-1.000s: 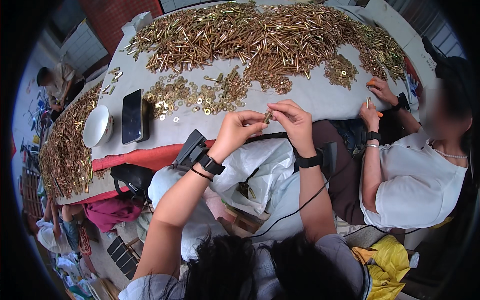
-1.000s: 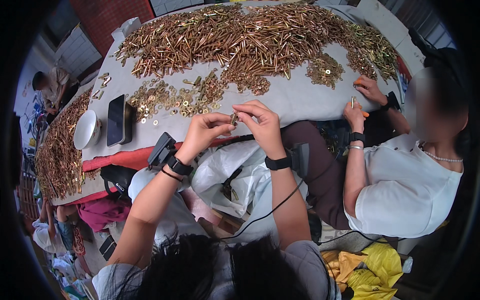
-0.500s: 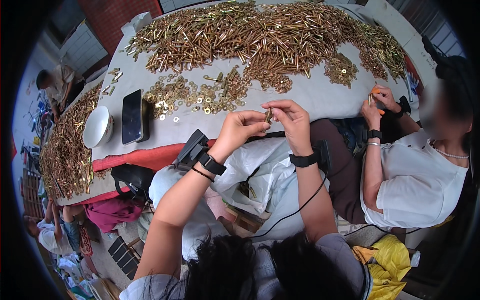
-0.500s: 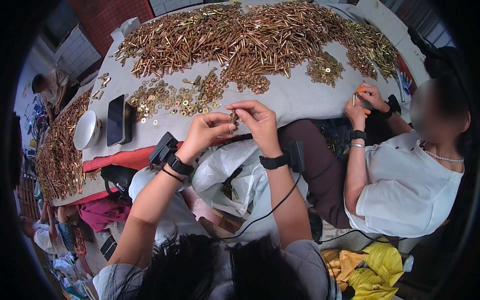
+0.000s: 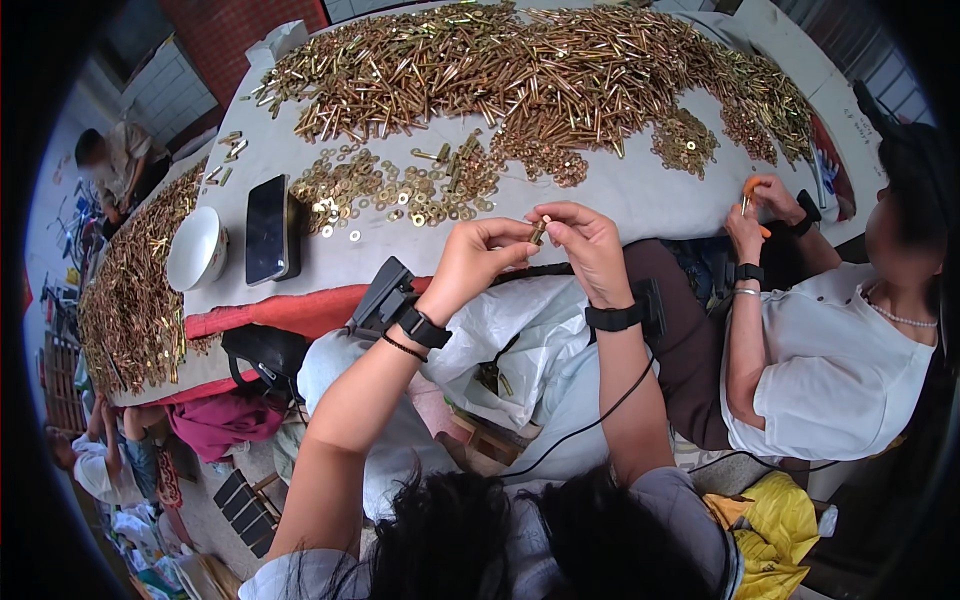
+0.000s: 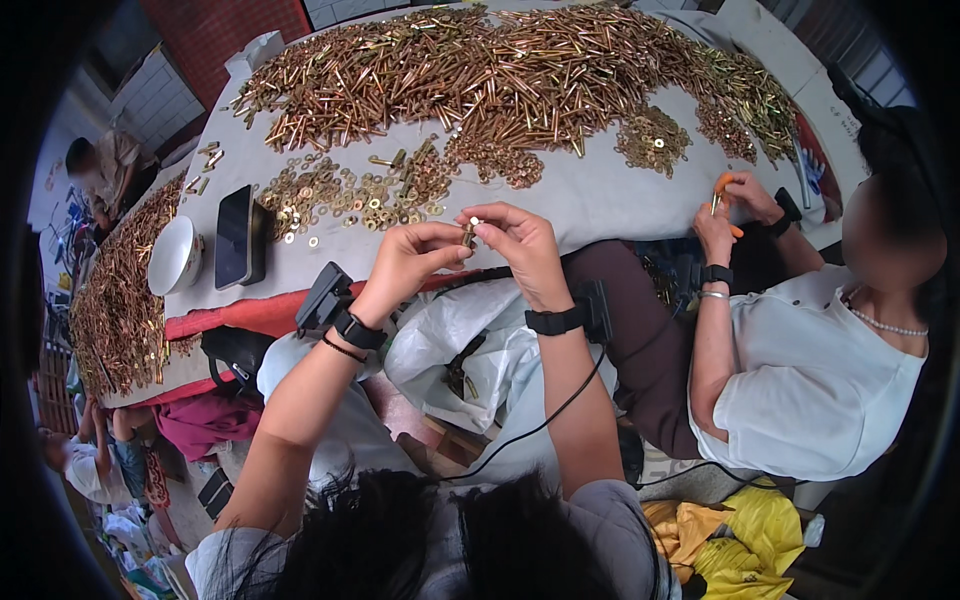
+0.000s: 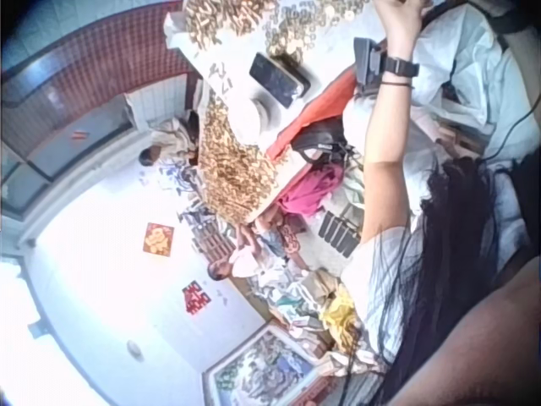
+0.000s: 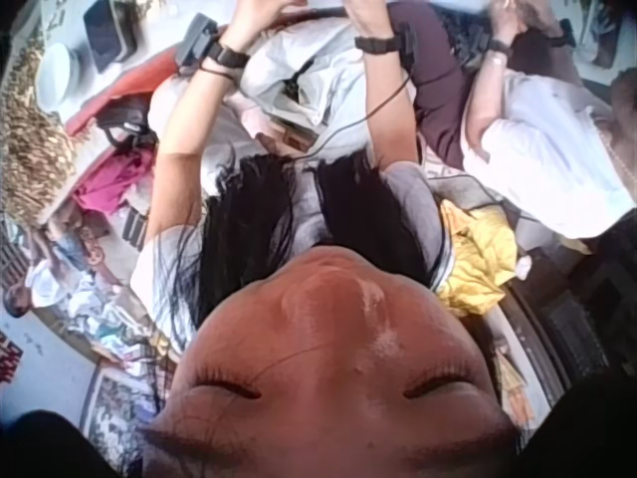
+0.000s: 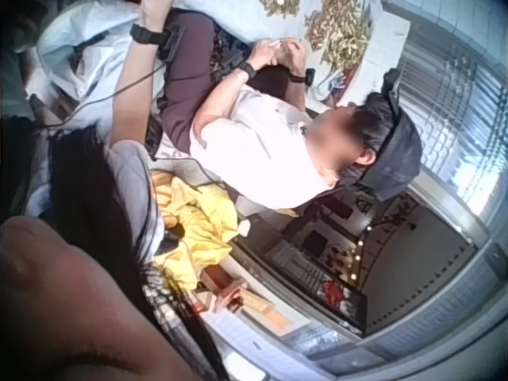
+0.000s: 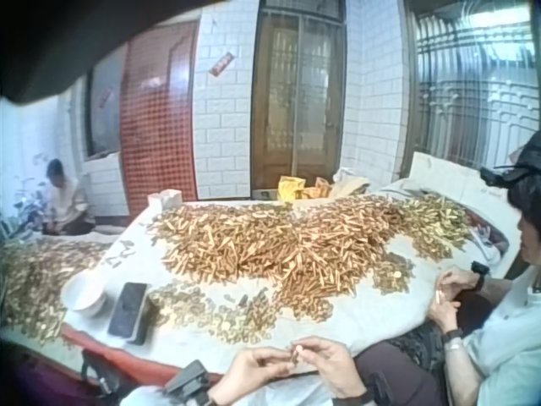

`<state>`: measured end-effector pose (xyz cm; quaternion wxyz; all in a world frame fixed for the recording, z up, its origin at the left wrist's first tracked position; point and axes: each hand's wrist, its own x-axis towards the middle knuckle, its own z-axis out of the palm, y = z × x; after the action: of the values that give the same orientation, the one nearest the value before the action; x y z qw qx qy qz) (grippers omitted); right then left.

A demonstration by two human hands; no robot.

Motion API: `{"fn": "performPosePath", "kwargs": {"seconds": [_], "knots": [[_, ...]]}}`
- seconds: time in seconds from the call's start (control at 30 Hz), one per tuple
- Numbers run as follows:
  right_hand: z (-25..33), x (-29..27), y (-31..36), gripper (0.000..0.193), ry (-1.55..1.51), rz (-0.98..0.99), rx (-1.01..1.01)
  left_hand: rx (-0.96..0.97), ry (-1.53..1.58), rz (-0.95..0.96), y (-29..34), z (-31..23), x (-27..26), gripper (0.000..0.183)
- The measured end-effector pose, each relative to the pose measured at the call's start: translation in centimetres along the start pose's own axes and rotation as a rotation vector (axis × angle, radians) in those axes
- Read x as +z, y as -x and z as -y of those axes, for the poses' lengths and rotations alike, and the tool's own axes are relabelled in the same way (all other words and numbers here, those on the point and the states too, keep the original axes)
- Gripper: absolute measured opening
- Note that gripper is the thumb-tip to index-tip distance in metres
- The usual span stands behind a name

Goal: Sorting small metal components including washers and pins into separate piles and containers.

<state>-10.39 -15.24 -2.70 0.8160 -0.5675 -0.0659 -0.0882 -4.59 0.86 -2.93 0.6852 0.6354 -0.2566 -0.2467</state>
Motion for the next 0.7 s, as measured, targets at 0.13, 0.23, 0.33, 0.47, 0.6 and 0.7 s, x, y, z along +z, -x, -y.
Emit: {"fn": "performPosePath", "kwargs": {"seconds": [0.13,0.23,0.33,0.47,0.6,0.7], "knots": [[-0.03,0.16,-0.23,0.019,0.170,0.029,-0.118,-0.018,0.036,0.004,0.02,0.06,-0.08,0.017],[0.27,0.49,-0.11,0.019,0.207,0.032,-0.097,0.001,0.019,0.019,0.07,0.39,-0.22,0.017],[0.17,0.49,-0.04,0.018,0.205,0.029,-0.113,0.013,0.043,-0.015,0.12,0.53,-0.02,0.018],[0.33,0.50,-0.11,0.018,0.208,0.029,-0.133,-0.003,0.048,-0.022,0.08,0.36,0.05,0.018],[0.26,0.50,-0.17,0.018,0.204,0.011,-0.091,0.008,0.092,-0.044,0.09,0.40,0.17,0.018],[0.04,0.56,-0.10,0.018,0.127,-0.018,-0.045,0.023,0.076,-0.064,0.05,0.35,0.36,0.018]]}}
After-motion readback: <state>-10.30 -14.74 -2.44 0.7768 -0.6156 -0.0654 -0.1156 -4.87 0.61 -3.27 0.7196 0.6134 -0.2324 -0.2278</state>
